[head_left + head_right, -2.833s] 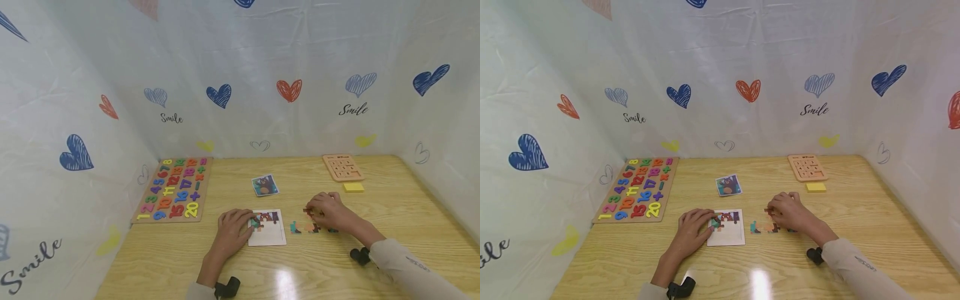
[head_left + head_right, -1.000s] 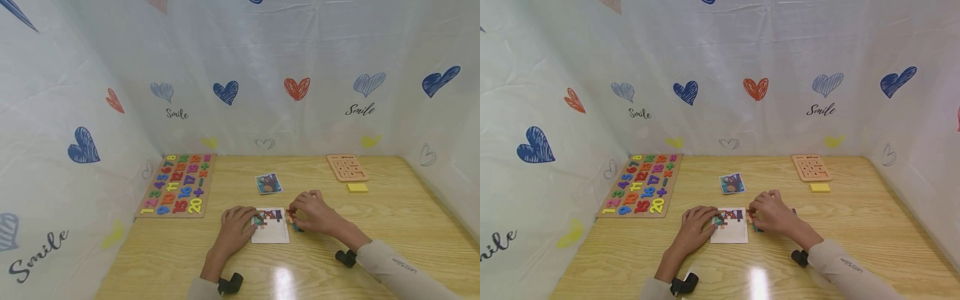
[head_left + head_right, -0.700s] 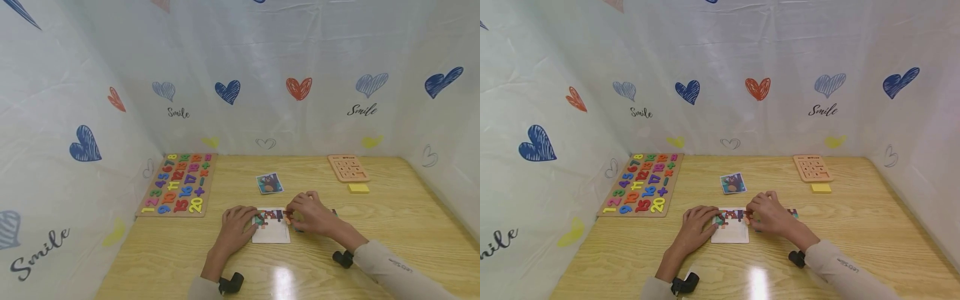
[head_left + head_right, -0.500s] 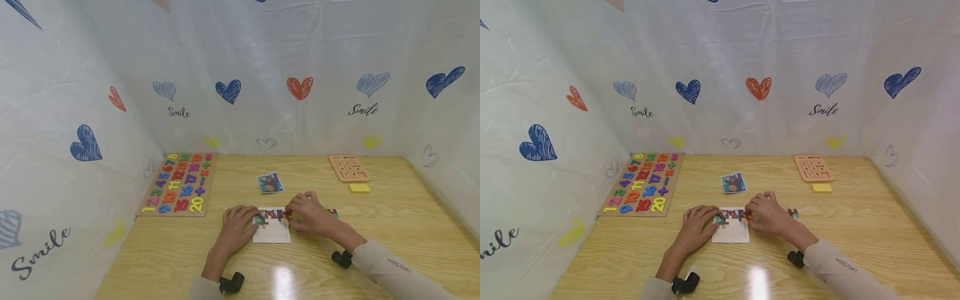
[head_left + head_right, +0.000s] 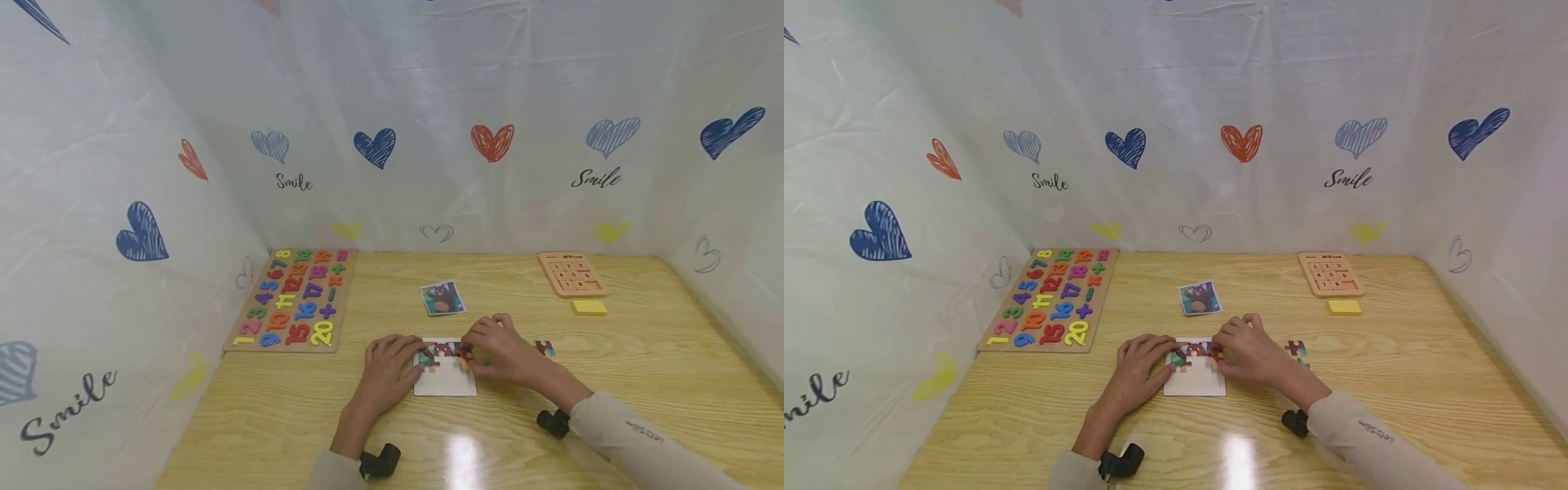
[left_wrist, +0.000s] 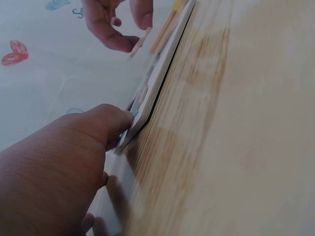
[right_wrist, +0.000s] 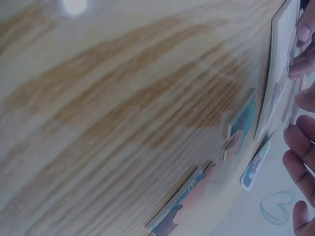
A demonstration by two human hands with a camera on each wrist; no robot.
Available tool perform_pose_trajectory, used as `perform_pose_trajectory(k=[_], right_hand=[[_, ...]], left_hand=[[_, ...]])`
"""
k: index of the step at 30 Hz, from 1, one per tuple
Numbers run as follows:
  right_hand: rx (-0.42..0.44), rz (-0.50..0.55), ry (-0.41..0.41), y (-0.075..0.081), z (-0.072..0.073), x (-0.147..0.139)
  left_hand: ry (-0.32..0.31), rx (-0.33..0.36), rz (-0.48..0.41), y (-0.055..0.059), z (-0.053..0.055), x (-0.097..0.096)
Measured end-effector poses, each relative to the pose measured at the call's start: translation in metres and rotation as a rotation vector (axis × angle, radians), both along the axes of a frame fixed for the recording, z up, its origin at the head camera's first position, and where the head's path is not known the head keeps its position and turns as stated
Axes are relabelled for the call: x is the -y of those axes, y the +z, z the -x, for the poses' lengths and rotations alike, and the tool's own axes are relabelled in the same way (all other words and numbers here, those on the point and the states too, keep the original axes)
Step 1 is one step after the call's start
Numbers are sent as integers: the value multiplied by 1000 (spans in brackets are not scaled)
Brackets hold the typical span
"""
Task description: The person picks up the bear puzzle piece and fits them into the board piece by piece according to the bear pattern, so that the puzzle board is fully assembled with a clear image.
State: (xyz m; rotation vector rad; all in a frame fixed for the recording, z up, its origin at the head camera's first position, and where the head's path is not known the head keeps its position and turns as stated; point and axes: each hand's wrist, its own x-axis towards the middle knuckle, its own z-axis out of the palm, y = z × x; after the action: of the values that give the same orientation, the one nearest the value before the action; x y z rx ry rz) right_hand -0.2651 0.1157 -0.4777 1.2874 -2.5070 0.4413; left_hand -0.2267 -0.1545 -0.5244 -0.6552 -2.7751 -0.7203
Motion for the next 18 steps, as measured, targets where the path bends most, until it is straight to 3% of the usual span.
perform_pose_trajectory(k=[18], right_hand=[[4,-26,-2,-3,1,13]], left_hand=[[6,13,9,-1,1,0]])
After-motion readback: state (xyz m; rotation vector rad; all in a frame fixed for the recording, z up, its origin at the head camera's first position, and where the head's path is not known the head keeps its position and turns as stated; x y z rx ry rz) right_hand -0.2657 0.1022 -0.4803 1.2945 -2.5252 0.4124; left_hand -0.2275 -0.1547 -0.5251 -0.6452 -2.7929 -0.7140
